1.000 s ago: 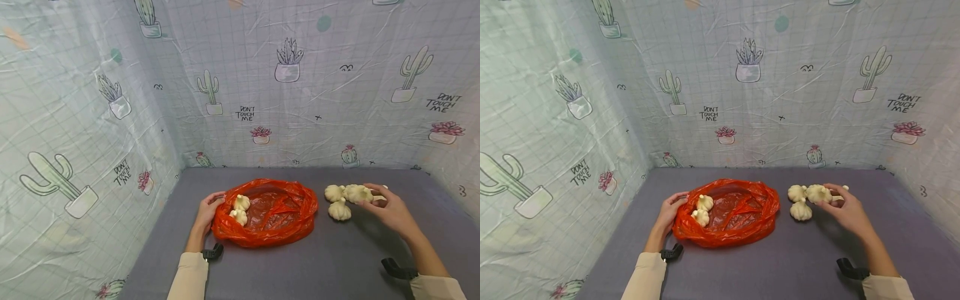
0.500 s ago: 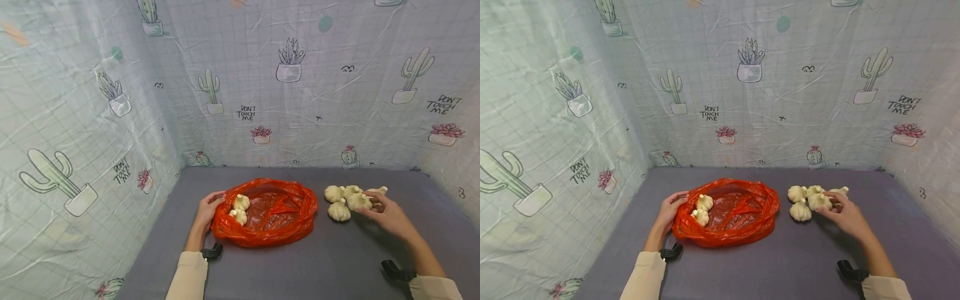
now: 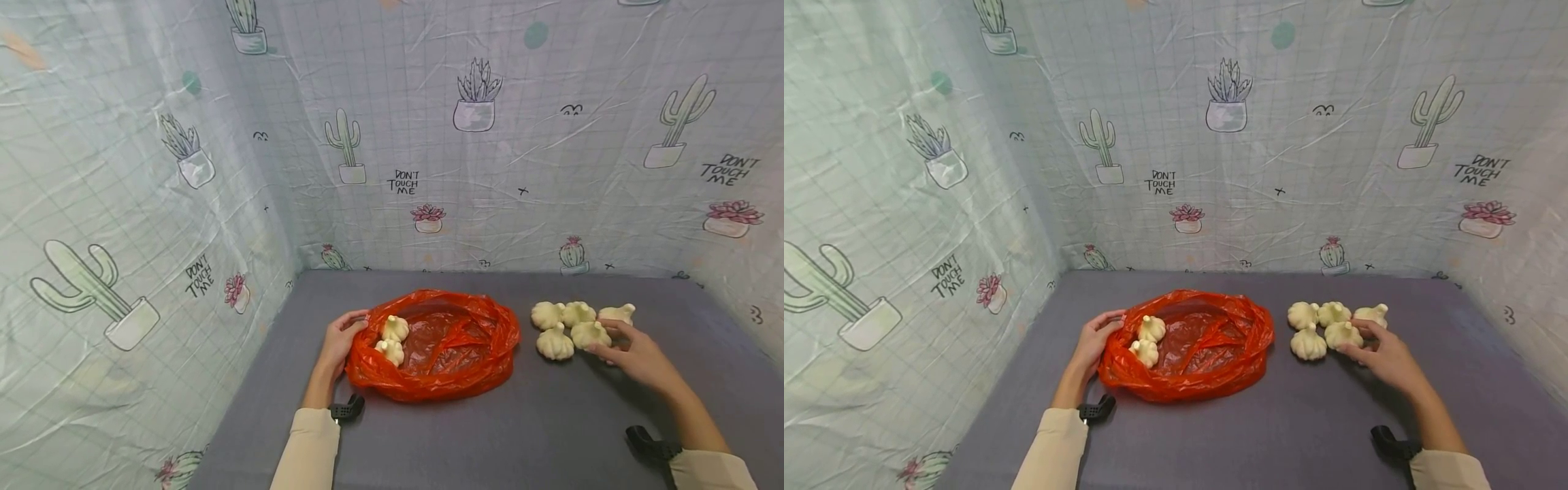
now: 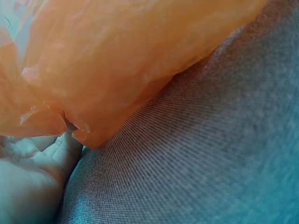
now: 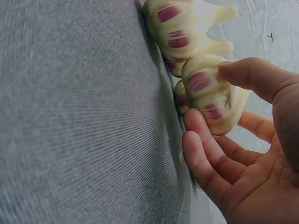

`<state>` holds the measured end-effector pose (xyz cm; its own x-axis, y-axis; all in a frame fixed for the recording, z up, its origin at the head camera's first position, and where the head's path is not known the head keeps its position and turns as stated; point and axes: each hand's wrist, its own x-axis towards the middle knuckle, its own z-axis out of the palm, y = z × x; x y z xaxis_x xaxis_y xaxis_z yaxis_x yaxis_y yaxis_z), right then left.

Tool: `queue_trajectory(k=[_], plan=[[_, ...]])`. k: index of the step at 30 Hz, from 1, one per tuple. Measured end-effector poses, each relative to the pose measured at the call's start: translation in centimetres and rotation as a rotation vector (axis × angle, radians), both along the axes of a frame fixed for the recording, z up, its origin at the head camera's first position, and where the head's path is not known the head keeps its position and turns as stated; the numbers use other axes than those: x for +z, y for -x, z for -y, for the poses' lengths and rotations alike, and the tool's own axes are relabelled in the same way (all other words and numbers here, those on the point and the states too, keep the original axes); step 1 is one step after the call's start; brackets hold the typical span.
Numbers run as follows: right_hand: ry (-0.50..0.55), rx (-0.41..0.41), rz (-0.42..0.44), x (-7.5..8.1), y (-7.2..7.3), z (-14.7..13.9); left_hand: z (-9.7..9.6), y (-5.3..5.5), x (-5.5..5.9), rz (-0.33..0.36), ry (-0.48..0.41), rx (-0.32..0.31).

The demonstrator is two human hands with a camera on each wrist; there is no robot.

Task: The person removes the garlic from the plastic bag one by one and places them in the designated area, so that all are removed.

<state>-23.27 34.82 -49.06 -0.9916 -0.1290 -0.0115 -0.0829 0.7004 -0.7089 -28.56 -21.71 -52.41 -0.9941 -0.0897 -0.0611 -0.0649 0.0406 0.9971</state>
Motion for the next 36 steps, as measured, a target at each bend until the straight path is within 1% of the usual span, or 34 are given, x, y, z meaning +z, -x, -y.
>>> queue_trajectory(k=[7, 13, 20, 26, 32, 36], plan=[[-0.050, 0.014, 0.012, -0.23, 0.08, -0.18, -0.04, -0.07, 0.14, 0.006, 0.004, 0.004], [-0.039, 0.022, 0.026, -0.51, 0.10, -0.27, -0.18, -0.10, 0.17, -0.004, -0.001, 0.000], [-0.025, 0.030, 0.045, -0.50, 0.26, -0.33, 0.10, -0.04, -0.15, -0.031, -0.026, -0.012], [-0.036, 0.039, 0.048, -0.60, 0.26, -0.43, 0.06, -0.05, -0.11, -0.024, -0.025, -0.007], [-0.018, 0.056, 0.040, -0.54, 0.19, -0.54, 0.05, -0.07, -0.09, -0.023, -0.034, -0.008], [-0.004, 0.065, 0.043, -0.40, 0.14, -0.58, 0.11, -0.16, 0.06, -0.011, -0.038, -0.013]])
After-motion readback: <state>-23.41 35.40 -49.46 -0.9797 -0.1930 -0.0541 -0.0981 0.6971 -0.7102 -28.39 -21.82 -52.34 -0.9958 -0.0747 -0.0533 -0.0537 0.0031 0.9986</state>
